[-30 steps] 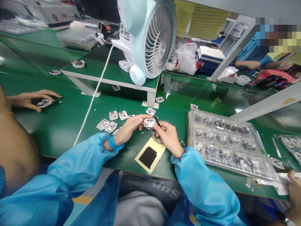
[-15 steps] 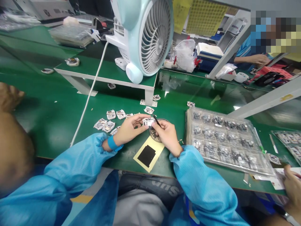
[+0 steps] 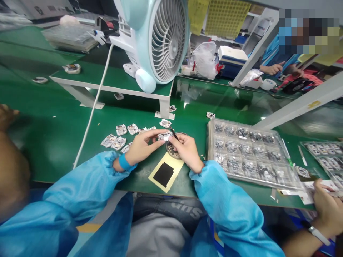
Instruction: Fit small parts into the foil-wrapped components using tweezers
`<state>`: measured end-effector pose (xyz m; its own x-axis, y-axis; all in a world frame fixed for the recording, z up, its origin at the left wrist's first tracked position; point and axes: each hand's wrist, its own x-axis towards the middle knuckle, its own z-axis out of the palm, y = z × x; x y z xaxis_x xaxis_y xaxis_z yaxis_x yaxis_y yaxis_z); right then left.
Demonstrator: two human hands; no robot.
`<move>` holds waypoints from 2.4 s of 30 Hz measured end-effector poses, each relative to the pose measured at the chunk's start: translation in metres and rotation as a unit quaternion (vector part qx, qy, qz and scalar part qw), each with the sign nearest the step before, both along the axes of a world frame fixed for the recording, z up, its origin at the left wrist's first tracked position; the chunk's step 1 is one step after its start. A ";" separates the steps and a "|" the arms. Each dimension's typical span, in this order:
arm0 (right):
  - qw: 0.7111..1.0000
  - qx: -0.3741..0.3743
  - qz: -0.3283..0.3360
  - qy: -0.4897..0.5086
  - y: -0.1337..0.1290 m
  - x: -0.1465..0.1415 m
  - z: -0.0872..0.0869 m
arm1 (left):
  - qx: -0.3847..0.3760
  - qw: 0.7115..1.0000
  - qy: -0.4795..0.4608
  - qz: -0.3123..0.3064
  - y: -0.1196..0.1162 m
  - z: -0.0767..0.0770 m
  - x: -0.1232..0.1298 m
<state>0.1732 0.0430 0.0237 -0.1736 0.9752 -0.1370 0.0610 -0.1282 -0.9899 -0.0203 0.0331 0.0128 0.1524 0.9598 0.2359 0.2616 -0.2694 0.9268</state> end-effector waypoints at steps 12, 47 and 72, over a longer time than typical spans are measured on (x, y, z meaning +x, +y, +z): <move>0.994 0.093 -0.032 0.041 0.000 -0.006 -0.007 | -0.150 0.957 -0.246 -0.037 0.000 0.005 0.009; 0.918 0.375 -0.031 -0.126 -0.006 0.001 -0.010 | 0.009 0.995 -0.097 0.011 -0.007 -0.007 0.019; 0.886 0.428 -0.069 -0.166 -0.008 0.004 -0.004 | 0.061 0.994 0.072 0.051 -0.006 -0.005 0.011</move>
<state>0.1775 0.0353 0.0194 -0.1332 0.7556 0.6413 0.4084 0.6314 -0.6592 -0.0090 0.0274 0.0077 0.0970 0.9377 0.3337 0.4209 -0.3425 0.8400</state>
